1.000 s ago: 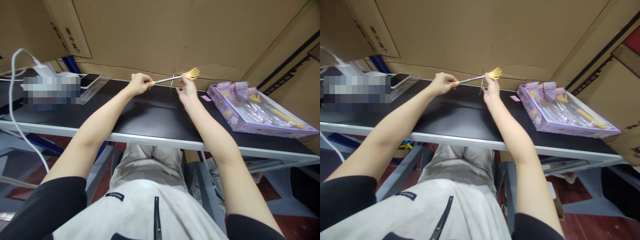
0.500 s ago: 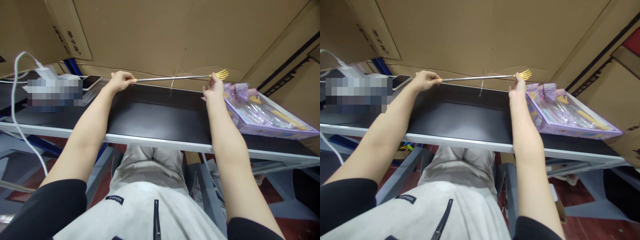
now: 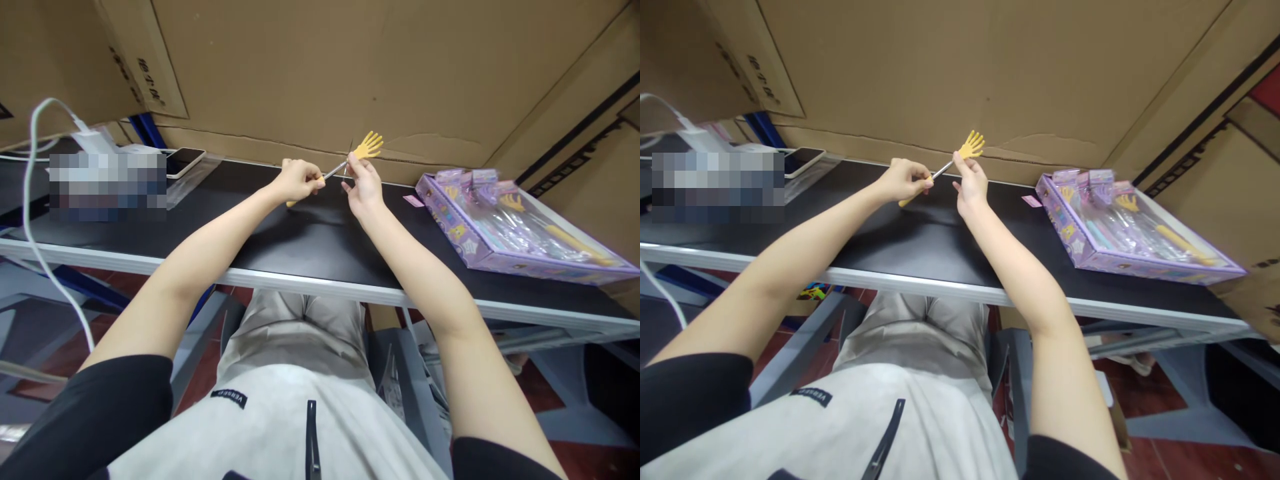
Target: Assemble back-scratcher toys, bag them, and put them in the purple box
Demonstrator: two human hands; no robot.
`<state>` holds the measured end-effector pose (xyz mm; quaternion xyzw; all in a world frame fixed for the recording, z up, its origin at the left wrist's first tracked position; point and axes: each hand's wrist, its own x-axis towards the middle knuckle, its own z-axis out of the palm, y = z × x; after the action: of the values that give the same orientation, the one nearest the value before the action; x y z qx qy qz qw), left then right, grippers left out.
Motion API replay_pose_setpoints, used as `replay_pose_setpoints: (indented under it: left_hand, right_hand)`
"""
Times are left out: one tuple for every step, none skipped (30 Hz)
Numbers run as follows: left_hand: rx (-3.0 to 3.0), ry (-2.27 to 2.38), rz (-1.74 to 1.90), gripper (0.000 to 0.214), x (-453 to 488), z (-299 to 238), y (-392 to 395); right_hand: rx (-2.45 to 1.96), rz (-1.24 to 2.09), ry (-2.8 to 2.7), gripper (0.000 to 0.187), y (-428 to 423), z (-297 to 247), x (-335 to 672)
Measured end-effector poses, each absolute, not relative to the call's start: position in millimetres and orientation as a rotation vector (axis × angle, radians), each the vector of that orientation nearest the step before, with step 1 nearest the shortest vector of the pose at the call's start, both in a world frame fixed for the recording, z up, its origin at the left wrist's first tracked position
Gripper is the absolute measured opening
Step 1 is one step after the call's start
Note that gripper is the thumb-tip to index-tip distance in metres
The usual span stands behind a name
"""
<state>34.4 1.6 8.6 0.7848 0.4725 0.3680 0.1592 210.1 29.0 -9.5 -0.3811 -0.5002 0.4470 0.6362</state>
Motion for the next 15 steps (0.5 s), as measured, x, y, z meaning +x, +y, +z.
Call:
replay_pose_setpoints:
  left_hand:
    - [2.223,1.321,1.047,0.011,35.4,7.8,-1.0]
    - [2.199,1.292,1.042,0.011,36.3,7.5,-3.6]
    - [2.167,1.261,1.039,0.012,37.5,7.5,-6.2]
    - [2.128,1.229,1.036,0.014,39.1,7.8,-8.9]
    - [2.082,1.201,1.04,0.016,41.2,8.2,-11.4]
    - [2.031,1.178,1.053,0.018,43.6,8.6,-13.6]
    - [1.977,1.161,1.076,0.02,46.2,8.7,-15.3]
    - [1.92,1.153,1.108,0.022,48.5,8.6,-16.4]
    - [1.86,1.154,1.144,0.023,50.5,8.1,-16.7]
    - [1.796,1.168,1.18,0.025,52.0,7.2,-16.3]
    - [1.73,1.191,1.211,0.027,52.8,6.1,-15.3]
    - [1.665,1.221,1.232,0.028,53.1,4.8,-13.7]
    - [1.603,1.254,1.245,0.03,52.9,3.4,-11.9]
    - [1.544,1.286,1.247,0.031,52.4,2.0,-10.1]
    - [1.488,1.315,1.24,0.032,51.8,0.8,-8.4]
  right_hand:
    - [-0.877,1.02,-1.143,0.051,27.6,-7.3,212.5]
    - [-0.886,1.019,-1.141,0.051,26.4,-4.7,215.6]
    - [-0.898,1.019,-1.14,0.051,25.3,-2.1,218.6]
    - [-0.912,1.019,-1.138,0.05,24.3,0.2,221.0]
    - [-0.927,1.018,-1.139,0.049,23.2,1.8,222.5]
    - [-0.943,1.017,-1.145,0.048,22.1,2.8,223.3]
    - [-0.967,1.02,-1.156,0.047,20.8,3.3,223.2]
    - [-0.997,1.024,-1.17,0.045,19.1,3.4,222.5]
    - [-1.033,1.027,-1.191,0.042,16.9,3.5,221.5]
    - [-1.075,1.028,-1.22,0.038,13.9,3.9,220.0]
    - [-1.126,1.029,-1.26,0.032,10.2,4.7,218.4]
    - [-1.184,1.028,-1.308,0.026,5.7,6.0,216.5]
    - [-1.243,1.03,-1.365,0.023,0.6,7.8,214.5]
    - [-1.296,1.038,-1.427,0.025,-5.0,9.8,212.3]
    - [-1.338,1.052,-1.488,0.03,-10.7,11.7,210.0]
